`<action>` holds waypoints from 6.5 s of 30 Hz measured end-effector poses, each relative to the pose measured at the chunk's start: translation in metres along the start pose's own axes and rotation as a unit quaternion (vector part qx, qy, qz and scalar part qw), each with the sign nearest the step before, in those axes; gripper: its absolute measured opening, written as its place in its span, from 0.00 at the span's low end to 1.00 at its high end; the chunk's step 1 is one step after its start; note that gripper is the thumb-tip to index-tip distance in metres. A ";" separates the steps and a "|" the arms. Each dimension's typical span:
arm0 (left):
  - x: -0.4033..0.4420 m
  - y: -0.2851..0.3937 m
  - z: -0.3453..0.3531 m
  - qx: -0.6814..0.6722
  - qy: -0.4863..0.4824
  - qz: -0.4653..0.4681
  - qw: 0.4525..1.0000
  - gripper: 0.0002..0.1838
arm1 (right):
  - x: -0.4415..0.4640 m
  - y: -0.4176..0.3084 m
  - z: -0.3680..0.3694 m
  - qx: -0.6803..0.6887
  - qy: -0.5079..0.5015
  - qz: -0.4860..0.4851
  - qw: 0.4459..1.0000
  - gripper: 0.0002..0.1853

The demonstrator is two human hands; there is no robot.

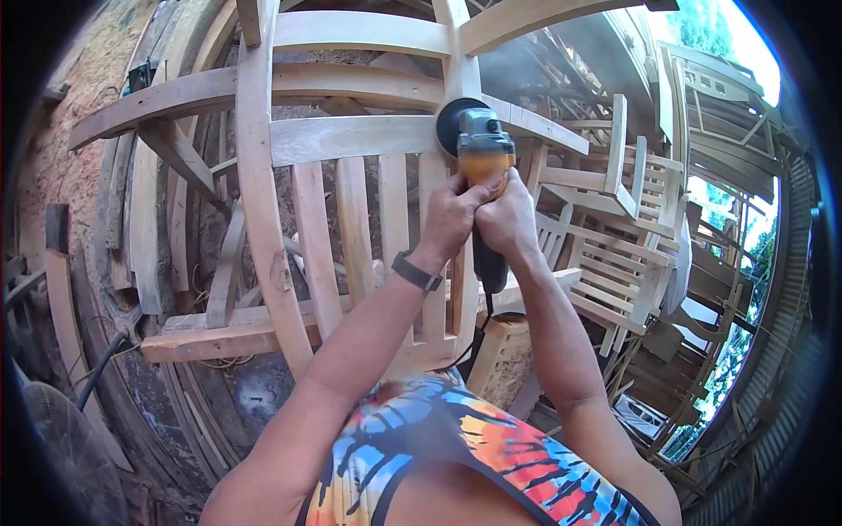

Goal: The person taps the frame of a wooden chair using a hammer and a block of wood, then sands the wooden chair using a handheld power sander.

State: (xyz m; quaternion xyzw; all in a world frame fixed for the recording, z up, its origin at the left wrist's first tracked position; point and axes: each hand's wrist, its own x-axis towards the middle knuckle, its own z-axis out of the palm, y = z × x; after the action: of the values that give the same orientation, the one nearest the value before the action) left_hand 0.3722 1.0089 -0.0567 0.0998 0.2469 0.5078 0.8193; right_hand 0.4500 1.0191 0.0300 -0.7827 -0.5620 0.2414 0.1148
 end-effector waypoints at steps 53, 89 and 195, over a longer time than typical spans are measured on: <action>-0.048 0.050 -0.032 0.091 0.155 0.076 0.981 0.19 | -0.015 -0.035 0.053 0.092 -0.098 -0.008 0.991 0.21; -0.080 0.084 -0.051 0.240 0.227 0.070 0.941 0.22 | -0.036 -0.060 0.079 0.212 -0.147 -0.062 0.964 0.20; -0.002 -0.008 0.021 0.053 -0.009 0.019 0.998 0.17 | -0.003 0.013 -0.014 0.022 -0.002 0.026 0.999 0.18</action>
State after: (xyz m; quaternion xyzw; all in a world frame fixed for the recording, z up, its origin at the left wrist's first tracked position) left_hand 0.3882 1.0059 -0.0413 0.1528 0.2641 0.5084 0.8052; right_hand 0.4665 1.0129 0.0368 -0.7935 -0.5367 0.2585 0.1245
